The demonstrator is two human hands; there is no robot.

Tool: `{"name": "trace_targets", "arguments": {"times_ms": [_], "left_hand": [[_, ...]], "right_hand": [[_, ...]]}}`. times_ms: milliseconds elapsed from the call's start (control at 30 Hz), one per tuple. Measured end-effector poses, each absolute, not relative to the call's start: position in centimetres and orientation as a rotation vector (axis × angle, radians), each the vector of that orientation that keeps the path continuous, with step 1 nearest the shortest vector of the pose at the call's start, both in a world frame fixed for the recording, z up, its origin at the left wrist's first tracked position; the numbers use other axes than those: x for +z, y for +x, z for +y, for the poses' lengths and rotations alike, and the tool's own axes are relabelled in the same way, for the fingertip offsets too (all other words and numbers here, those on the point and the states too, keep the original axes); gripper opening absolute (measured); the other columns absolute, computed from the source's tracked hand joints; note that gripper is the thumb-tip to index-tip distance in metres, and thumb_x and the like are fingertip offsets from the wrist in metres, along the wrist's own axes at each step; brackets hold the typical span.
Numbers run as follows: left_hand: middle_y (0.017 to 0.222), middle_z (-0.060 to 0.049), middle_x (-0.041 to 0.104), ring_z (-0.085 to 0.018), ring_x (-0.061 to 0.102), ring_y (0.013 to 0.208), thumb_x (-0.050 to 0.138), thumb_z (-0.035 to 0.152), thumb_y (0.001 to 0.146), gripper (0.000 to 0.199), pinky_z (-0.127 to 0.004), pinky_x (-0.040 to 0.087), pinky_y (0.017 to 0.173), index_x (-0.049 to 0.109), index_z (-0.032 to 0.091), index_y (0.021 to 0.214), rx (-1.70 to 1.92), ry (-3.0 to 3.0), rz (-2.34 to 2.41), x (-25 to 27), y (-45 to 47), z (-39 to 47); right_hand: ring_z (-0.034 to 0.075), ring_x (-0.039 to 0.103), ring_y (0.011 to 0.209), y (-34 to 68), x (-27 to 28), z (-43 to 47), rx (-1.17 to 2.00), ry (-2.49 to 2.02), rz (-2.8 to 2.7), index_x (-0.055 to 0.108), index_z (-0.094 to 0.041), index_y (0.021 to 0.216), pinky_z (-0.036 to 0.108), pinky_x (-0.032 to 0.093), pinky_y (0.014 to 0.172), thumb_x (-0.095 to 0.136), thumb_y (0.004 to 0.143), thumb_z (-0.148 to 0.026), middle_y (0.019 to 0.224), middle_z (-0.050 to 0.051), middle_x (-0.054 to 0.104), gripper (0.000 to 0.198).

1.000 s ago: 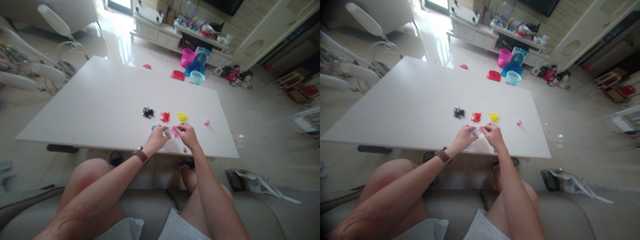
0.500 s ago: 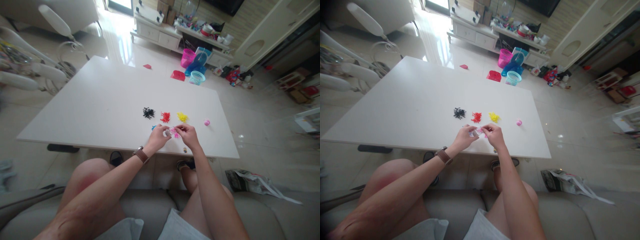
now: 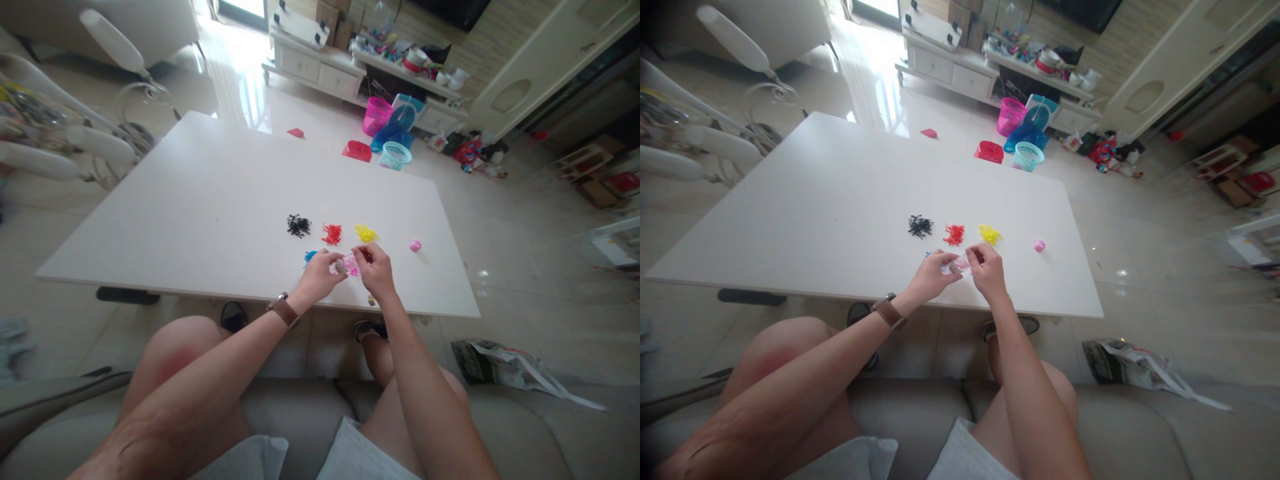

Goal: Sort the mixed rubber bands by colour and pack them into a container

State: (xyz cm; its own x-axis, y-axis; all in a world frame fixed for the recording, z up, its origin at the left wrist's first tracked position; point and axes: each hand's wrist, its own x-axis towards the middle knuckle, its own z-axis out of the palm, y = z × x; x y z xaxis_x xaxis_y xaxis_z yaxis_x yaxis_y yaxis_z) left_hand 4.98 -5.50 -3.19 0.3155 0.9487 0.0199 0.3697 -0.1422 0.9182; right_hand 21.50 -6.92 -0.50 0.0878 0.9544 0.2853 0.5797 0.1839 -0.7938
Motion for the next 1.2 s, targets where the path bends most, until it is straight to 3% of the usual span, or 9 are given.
{"name": "trace_targets", "arguments": {"times_ms": [233, 467, 700, 967, 1200], "left_hand": [[0.095, -0.004, 0.064, -0.017, 0.062, 0.087, 0.079, 0.016, 0.074, 0.031, -0.032, 0.050, 0.085, 0.073, 0.019, 0.104, 0.855, 1.658, 1.210, -2.9, 5.0, -5.5], [0.096, -0.004, 0.068, -0.017, 0.064, 0.086, 0.076, 0.015, 0.074, 0.024, -0.031, 0.051, 0.083, 0.068, 0.018, 0.096, 0.892, 1.509, 1.266, -2.9, 4.8, -5.2], [0.095, -0.004, 0.069, -0.017, 0.064, 0.087, 0.076, 0.014, 0.072, 0.025, -0.032, 0.050, 0.083, 0.067, 0.018, 0.096, 0.887, 1.537, 1.261, -2.8, 4.8, -5.3], [0.096, -0.004, 0.069, -0.017, 0.064, 0.087, 0.076, 0.012, 0.072, 0.027, -0.032, 0.050, 0.083, 0.067, 0.017, 0.097, 0.887, 1.537, 1.249, -2.8, 4.5, -5.3], [0.095, -0.004, 0.069, -0.017, 0.064, 0.086, 0.075, 0.013, 0.072, 0.026, -0.031, 0.050, 0.082, 0.068, 0.017, 0.096, 0.883, 1.527, 1.248, -2.8, 4.6, -5.3]], "right_hand": [[0.017, 0.059, 0.072, 22.4, -0.8, -6.6, 0.443, -1.668, -1.497, 0.067, -0.019, 0.084, 0.029, 0.045, 0.069, 0.052, 0.094, -0.035, 0.079, 0.002, 0.066, 0.024], [0.017, 0.061, 0.076, 26.0, -4.4, -6.1, 0.494, -2.183, -1.609, 0.068, -0.019, 0.085, 0.029, 0.047, 0.077, 0.059, 0.081, -0.016, 0.089, 0.005, 0.068, 0.010], [0.021, 0.062, 0.094, 24.6, -7.7, -6.4, 0.455, -2.180, -1.813, 0.069, -0.021, 0.121, 0.031, 0.048, 0.092, 0.070, 0.079, -0.017, 0.110, 0.010, 0.061, 0.042], [0.020, 0.063, 0.084, 24.4, -8.5, -6.2, 0.396, -2.170, -1.831, 0.075, -0.020, 0.092, 0.030, 0.047, 0.083, 0.062, 0.083, -0.015, 0.093, 0.008, 0.069, 0.017], [0.020, 0.065, 0.079, 24.4, -8.1, -6.0, 0.390, -2.130, -1.755, 0.075, -0.020, 0.079, 0.030, 0.047, 0.078, 0.060, 0.082, -0.017, 0.083, 0.006, 0.075, 0.016]]}}
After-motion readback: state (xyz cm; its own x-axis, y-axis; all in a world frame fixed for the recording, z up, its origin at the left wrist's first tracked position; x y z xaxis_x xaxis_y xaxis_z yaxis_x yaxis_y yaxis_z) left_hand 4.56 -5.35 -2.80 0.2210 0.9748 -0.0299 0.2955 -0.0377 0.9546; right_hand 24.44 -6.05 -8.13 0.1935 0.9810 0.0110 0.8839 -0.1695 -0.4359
